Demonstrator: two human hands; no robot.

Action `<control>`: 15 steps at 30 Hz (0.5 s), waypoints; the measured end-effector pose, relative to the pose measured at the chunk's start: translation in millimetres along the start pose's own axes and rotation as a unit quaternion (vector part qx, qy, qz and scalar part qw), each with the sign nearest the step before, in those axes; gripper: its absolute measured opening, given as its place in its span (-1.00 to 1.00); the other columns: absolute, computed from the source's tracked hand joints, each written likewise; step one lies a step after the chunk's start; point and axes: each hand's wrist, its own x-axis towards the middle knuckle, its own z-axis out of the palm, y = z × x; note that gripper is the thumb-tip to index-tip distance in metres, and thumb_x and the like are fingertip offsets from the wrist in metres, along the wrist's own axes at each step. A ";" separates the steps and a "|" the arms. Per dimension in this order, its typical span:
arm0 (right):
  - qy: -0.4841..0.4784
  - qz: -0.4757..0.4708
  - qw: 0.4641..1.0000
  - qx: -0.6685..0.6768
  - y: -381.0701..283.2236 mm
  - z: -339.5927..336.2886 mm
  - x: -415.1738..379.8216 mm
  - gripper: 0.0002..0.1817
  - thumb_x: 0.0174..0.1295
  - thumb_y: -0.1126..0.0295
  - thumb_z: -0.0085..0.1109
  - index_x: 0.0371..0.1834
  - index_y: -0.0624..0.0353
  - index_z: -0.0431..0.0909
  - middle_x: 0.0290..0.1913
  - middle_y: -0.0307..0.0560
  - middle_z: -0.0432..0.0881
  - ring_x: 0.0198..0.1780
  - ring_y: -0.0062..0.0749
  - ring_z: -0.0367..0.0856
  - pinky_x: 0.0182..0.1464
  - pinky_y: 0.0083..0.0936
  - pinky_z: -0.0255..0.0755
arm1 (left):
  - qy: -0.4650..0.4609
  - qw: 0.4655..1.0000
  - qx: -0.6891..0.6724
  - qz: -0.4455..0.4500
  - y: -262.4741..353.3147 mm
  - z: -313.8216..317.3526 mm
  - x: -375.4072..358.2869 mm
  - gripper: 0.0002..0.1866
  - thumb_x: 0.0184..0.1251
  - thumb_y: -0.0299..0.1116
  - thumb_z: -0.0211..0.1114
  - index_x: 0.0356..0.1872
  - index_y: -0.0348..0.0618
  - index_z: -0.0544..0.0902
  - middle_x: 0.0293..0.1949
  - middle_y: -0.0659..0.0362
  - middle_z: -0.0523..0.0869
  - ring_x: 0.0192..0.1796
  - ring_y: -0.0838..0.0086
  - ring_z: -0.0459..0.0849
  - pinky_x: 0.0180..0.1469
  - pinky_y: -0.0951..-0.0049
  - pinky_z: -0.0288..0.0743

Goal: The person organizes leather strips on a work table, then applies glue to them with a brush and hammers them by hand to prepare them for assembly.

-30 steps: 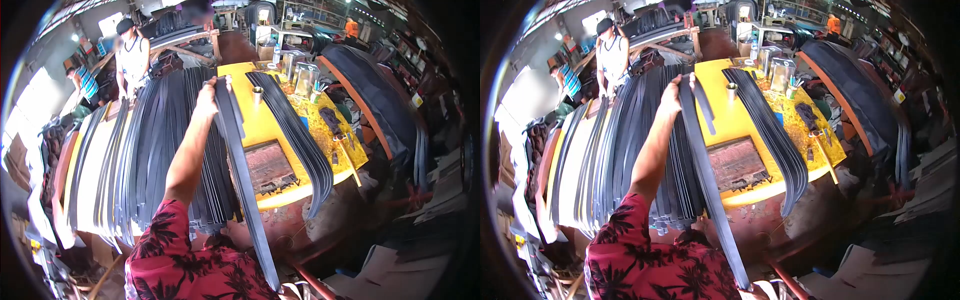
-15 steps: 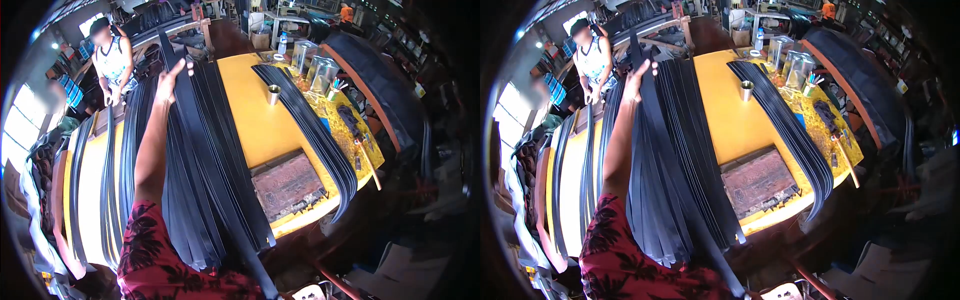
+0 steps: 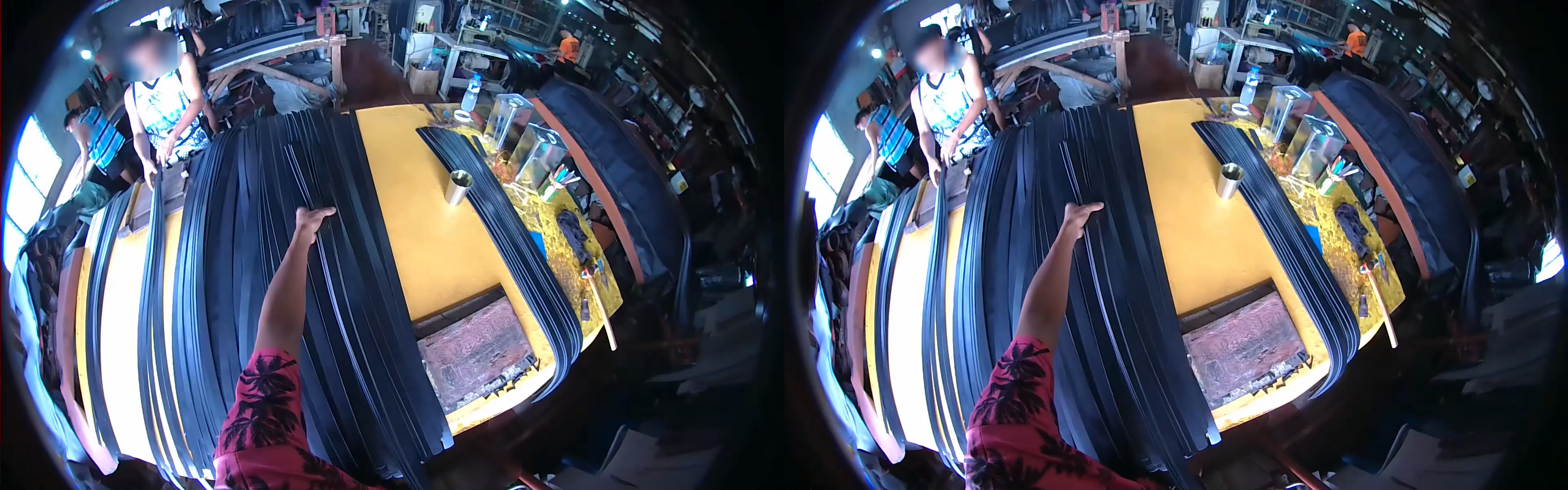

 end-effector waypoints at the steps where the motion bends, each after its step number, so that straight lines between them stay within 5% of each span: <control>1: 0.010 -0.002 1.000 -0.012 0.9 3.3 -5.4 -0.47 0.22 0.56 0.31 0.28 0.19 0.43 -0.16 -0.09 0.70 -0.18 -0.44 0.71 -0.18 -0.54 0.63 | 0.125 0.981 0.125 0.073 -2.4 4.3 2.5 -0.22 0.07 -0.27 0.54 0.20 -0.57 0.36 -0.04 -0.17 0.69 -0.04 0.04 0.73 -0.02 0.28 0.68; 2: 0.018 -0.003 1.000 -0.024 3.5 7.0 -11.2 -0.47 0.21 0.56 0.31 0.28 0.19 0.43 -0.17 -0.09 0.70 -0.19 -0.44 0.71 -0.18 -0.54 0.63 | 0.083 0.977 0.153 0.127 -3.6 -2.9 14.5 -0.07 0.12 -0.22 0.49 0.32 -0.58 0.11 0.22 -0.34 0.47 0.21 -0.09 0.57 0.20 0.23 0.57; 3: 0.022 0.003 0.999 -0.036 8.2 12.1 -23.4 -0.47 0.21 0.56 0.31 0.28 0.19 0.43 -0.17 -0.09 0.70 -0.19 -0.44 0.71 -0.18 -0.54 0.63 | 0.214 0.919 0.217 0.250 1.2 6.9 -0.4 -0.20 0.19 -0.28 0.43 0.32 -0.50 0.21 0.36 -0.31 0.31 0.42 -0.07 0.32 0.42 0.13 0.32; 5: 0.030 -0.001 0.997 -0.064 9.8 19.1 -35.7 -0.47 0.21 0.56 0.31 0.28 0.19 0.44 -0.17 -0.10 0.70 -0.19 -0.44 0.71 -0.18 -0.54 0.63 | 0.153 0.817 0.428 0.354 15.4 10.3 -41.0 -0.23 0.28 -0.18 0.35 0.42 -0.27 0.23 0.47 -0.14 0.18 0.53 0.00 0.09 0.53 0.00 0.05; 7: 0.034 -0.011 0.996 -0.079 -15.0 25.3 -41.1 -0.47 0.21 0.56 0.31 0.28 0.19 0.44 -0.18 -0.10 0.70 -0.19 -0.44 0.71 -0.18 -0.54 0.63 | -0.107 0.751 0.544 0.358 -2.9 21.1 -61.8 -0.30 0.44 0.05 0.13 0.50 0.03 0.21 0.53 0.04 0.11 0.57 0.07 0.02 0.52 -0.12 -0.01; 9: -0.068 0.084 0.991 0.076 -81.9 30.5 -47.6 -0.50 0.25 0.48 0.30 0.28 0.17 0.44 -0.16 -0.16 0.70 -0.20 -0.43 0.71 -0.22 -0.51 0.64 | -0.201 0.665 0.648 0.311 -29.4 30.9 -94.9 -0.31 0.50 0.24 -0.18 0.53 0.16 0.16 0.58 0.12 0.01 0.61 0.15 -0.11 0.56 -0.13 -0.17; 11: -0.158 0.071 0.978 0.118 -100.3 24.6 -26.9 -0.47 0.23 0.41 0.34 0.27 0.18 0.44 -0.11 -0.13 0.71 -0.21 -0.45 0.72 -0.30 -0.52 0.62 | -0.215 0.649 0.656 0.319 -48.1 26.1 -102.3 -0.28 0.49 0.29 -0.33 0.53 0.17 0.15 0.60 0.17 -0.06 0.62 0.22 -0.21 0.58 -0.07 -0.31; 13: -0.277 0.001 0.961 -0.001 -111.8 29.4 0.3 -0.58 0.22 0.37 0.39 0.09 0.29 0.50 -0.13 -0.07 0.71 -0.10 -0.39 0.69 -0.04 -0.43 0.56 | -0.212 0.658 0.645 0.326 -57.9 20.8 -104.2 -0.27 0.49 0.30 -0.33 0.53 0.15 0.16 0.60 0.17 -0.07 0.63 0.22 -0.23 0.59 -0.05 -0.35; 15: -0.330 -0.096 0.938 0.041 -114.7 41.7 29.8 -0.63 0.23 0.40 0.38 0.03 0.32 0.52 -0.11 0.00 0.72 -0.07 -0.38 0.72 0.01 -0.44 0.59 | -0.176 0.676 0.632 0.335 -60.4 14.6 -107.3 -0.28 0.49 0.29 -0.31 0.53 0.14 0.16 0.60 0.16 -0.09 0.62 0.21 -0.22 0.59 -0.05 -0.34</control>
